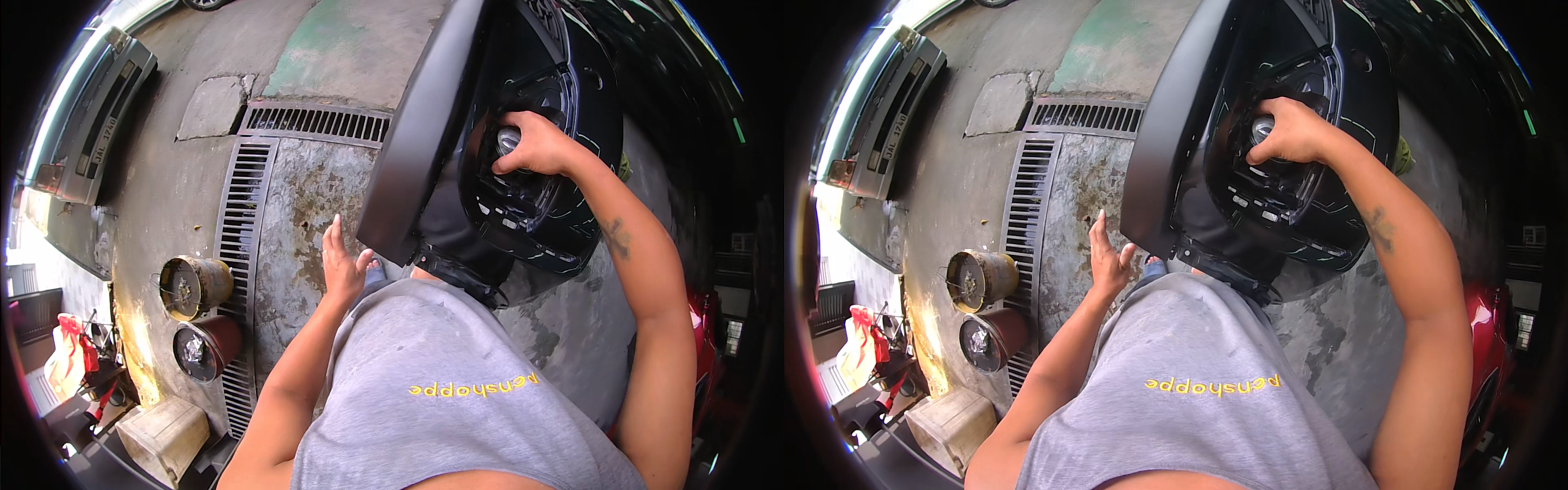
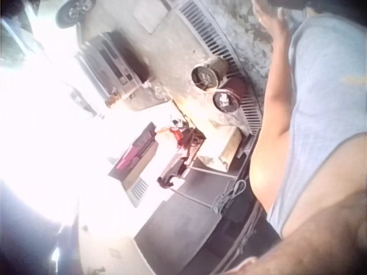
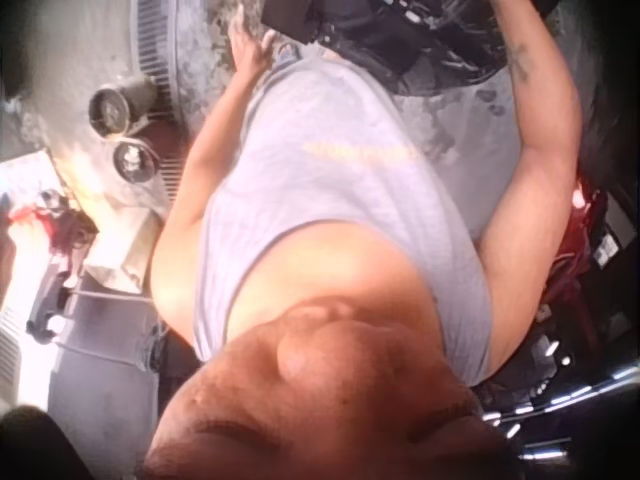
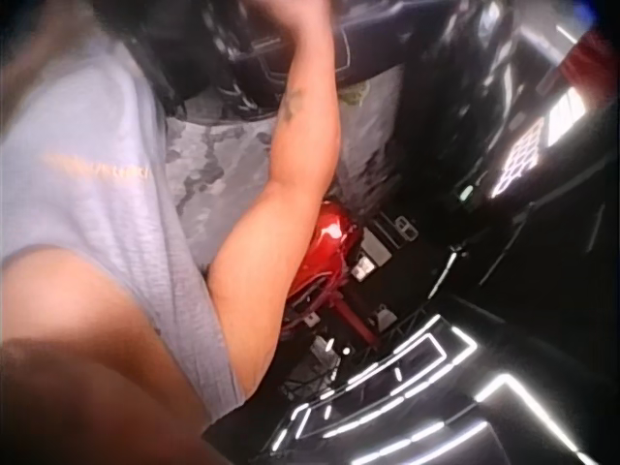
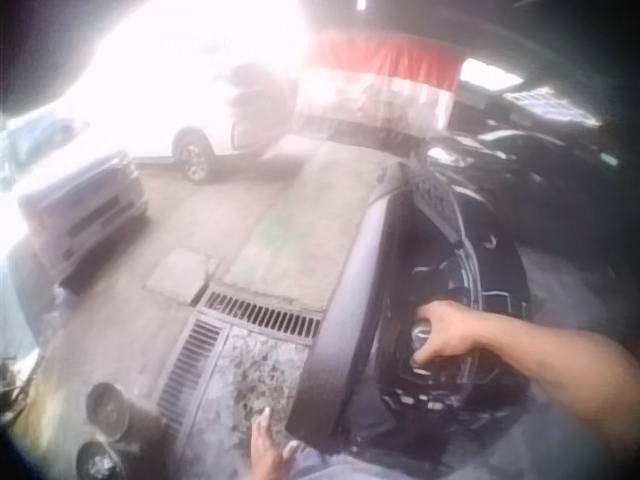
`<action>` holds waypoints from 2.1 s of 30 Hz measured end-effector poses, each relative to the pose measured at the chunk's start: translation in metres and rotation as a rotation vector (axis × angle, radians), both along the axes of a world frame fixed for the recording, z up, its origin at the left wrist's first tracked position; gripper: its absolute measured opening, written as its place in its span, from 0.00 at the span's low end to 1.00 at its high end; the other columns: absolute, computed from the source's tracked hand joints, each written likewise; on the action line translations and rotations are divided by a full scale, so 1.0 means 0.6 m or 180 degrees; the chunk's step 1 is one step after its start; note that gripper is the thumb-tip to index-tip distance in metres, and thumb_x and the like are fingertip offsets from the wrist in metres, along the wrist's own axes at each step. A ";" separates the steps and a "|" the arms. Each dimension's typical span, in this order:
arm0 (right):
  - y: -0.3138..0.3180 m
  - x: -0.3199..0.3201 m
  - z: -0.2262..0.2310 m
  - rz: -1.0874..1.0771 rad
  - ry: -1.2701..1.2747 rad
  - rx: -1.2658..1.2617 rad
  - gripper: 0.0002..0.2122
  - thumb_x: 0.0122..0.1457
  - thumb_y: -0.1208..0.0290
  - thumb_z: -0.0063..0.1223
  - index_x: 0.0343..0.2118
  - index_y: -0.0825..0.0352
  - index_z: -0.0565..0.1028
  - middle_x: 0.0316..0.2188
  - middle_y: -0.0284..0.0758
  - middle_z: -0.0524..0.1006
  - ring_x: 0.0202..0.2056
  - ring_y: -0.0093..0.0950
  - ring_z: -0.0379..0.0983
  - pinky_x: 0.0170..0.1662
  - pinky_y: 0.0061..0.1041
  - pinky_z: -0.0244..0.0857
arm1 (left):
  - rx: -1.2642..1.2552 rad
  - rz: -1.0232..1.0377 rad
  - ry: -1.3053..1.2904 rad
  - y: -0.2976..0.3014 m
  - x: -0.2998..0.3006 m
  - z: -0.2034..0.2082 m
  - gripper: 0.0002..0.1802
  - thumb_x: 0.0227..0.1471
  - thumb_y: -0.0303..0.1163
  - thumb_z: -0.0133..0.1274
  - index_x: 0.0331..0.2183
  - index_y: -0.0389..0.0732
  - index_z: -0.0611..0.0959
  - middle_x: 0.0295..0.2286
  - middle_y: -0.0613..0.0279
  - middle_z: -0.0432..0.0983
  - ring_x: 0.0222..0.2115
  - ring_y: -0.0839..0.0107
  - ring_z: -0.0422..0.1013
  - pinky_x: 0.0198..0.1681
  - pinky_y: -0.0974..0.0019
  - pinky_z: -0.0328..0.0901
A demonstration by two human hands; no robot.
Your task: The person holds a black car bumper and repeatedly aligns and presses its edges and clips, testing fit and orientation. The person flips the bumper over and continues to press along the grille and headlight areas, then sets it down and picks it up again to continue alignment attempts.
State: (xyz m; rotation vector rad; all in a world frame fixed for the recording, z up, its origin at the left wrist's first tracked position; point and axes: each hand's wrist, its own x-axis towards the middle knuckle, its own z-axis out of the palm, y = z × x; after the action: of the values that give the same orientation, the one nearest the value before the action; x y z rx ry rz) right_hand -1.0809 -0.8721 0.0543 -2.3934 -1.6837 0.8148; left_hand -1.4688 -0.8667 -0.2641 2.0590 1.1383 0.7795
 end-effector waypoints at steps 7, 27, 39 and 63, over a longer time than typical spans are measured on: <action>-0.022 0.032 -0.063 0.0153 -0.0297 -0.0117 0.40 0.37 0.59 0.78 0.55 0.76 0.80 0.51 0.54 0.83 0.54 0.49 0.80 0.62 0.37 0.72 | -0.1115 0.0673 0.1396 -0.018 -0.187 -0.086 0.42 0.71 0.59 0.50 0.71 0.40 0.64 0.60 0.32 0.69 0.57 0.32 0.70 0.61 0.39 0.65; -0.201 0.095 -0.262 -0.0293 -0.1113 -0.0290 0.40 0.45 0.64 0.74 0.65 0.64 0.74 0.63 0.43 0.73 0.65 0.47 0.67 0.66 0.47 0.68 | -0.1757 0.0209 0.1982 0.015 -0.312 -0.154 0.45 0.69 0.66 0.48 0.65 0.33 0.73 0.49 0.29 0.82 0.54 0.36 0.77 0.58 0.47 0.70; -0.569 -0.226 -0.476 -0.1973 0.0409 0.1370 0.30 0.57 0.63 0.69 0.62 0.68 0.75 0.59 0.46 0.75 0.61 0.49 0.72 0.64 0.43 0.68 | -0.2126 -0.0018 0.1471 0.046 -0.309 -0.214 0.30 0.66 0.50 0.61 0.52 0.30 0.85 0.29 0.58 0.83 0.27 0.72 0.76 0.33 0.64 0.70; -1.209 -0.657 -0.826 -0.5195 0.1922 0.1088 0.29 0.53 0.55 0.72 0.54 0.69 0.82 0.42 0.47 0.87 0.44 0.40 0.85 0.49 0.37 0.77 | -0.0873 -0.1834 0.2891 -0.145 -0.194 -0.051 0.40 0.71 0.67 0.39 0.43 0.37 0.86 0.34 0.40 0.86 0.42 0.38 0.82 0.47 0.42 0.72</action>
State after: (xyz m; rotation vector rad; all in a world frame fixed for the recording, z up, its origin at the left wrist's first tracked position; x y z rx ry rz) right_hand -1.4748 -1.5978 -0.4415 -1.9786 0.4502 0.6253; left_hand -1.5853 -0.9538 -0.2946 2.3470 0.8969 -0.6231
